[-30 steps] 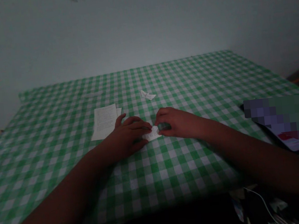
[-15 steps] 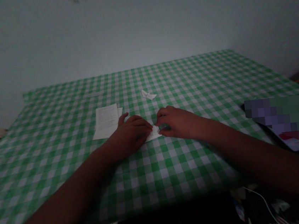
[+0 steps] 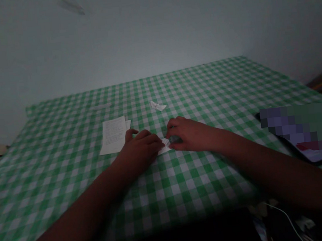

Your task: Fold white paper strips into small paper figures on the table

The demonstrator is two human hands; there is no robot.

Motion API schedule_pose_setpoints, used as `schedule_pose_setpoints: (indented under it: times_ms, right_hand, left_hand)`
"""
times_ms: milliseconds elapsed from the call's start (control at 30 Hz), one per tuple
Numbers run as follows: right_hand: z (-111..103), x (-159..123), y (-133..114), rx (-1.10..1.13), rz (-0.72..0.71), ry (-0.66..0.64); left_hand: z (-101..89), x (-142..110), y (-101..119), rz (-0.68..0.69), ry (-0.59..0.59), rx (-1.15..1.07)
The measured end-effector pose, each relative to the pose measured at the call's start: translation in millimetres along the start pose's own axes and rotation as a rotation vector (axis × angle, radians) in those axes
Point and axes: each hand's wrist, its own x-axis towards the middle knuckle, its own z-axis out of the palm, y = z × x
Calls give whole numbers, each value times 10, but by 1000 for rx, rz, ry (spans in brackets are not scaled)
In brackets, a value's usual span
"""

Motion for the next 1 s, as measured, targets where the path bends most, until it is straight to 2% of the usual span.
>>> schedule_pose_setpoints:
  times_ms: [267,400,667,833,1000]
  right_hand:
    - [8,33,-16,65,-57,27]
    - [11,24,-40,75,-68,29]
    - [-18,-5,-68,113,-100,-5]
    - [9,23,-46,54,-11,44]
    - [51,23,-8,82,-38,33]
  left_hand:
    - [9,-50,75,-16,58,43]
    - [37,-62,90,-72,98,37]
    - [38,-12,38,-152,24,-200]
    - [98,-23,-8,-132,38,-259]
    - [135,-42,-20,-68,-15,-323]
